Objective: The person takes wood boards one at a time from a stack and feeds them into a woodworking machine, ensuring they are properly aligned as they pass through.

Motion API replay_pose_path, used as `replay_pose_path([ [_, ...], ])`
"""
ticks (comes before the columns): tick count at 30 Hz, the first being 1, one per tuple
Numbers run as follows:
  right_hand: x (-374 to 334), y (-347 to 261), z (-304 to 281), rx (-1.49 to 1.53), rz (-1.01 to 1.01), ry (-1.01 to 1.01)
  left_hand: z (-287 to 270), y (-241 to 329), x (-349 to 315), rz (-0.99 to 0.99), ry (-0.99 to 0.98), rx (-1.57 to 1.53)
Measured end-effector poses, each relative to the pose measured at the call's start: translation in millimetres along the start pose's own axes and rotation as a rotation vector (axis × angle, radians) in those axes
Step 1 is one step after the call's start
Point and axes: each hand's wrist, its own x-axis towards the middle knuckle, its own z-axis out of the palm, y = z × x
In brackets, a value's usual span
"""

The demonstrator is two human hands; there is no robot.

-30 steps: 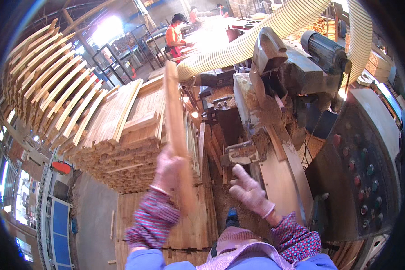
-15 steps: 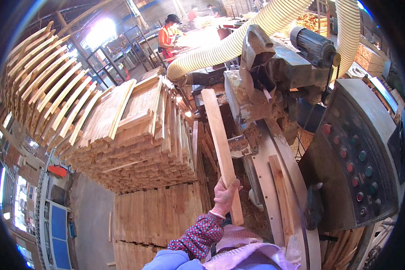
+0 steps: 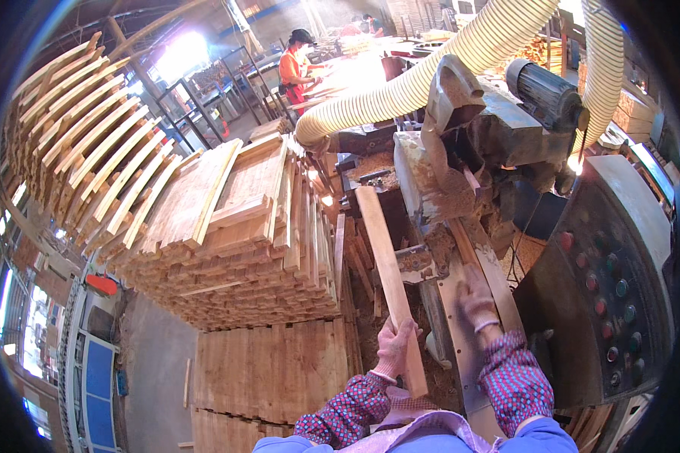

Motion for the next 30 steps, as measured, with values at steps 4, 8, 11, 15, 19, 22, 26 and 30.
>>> replay_pose_path([
  [4, -80, -133, -66, 0.964, 0.287, -0.610, -4, -20, 1, 0.134, -0.065, 0.075],
  [8, -158, -130, -129, 0.293, 0.476, -0.560, -15, 45, -6, 0.433, -0.530, 1.047],
  [11, -239, -101, -168, 0.064, 0.484, -0.392, -25, 171, 48, 1.015, -0.315, 1.419],
  [15, -350, -40, -153, -0.670, 0.186, -0.342, -66, 332, 162, 1.255, 0.397, 2.000],
  [19, -228, -37, -113, -0.558, 0.118, -0.384, -149, 461, 207, 0.534, 0.767, 2.308],
  [22, -129, -18, -84, -0.536, 0.177, -0.385, -130, 462, 230, 0.144, 0.879, 2.229],
  [26, -35, -1, -29, -0.523, 0.148, -0.419, -212, 481, 270, 0.122, 0.995, 2.262],
  [30, 11, 10, -4, -0.580, 0.116, -0.394, -179, 471, 245, 0.083, 0.894, 2.093],
])
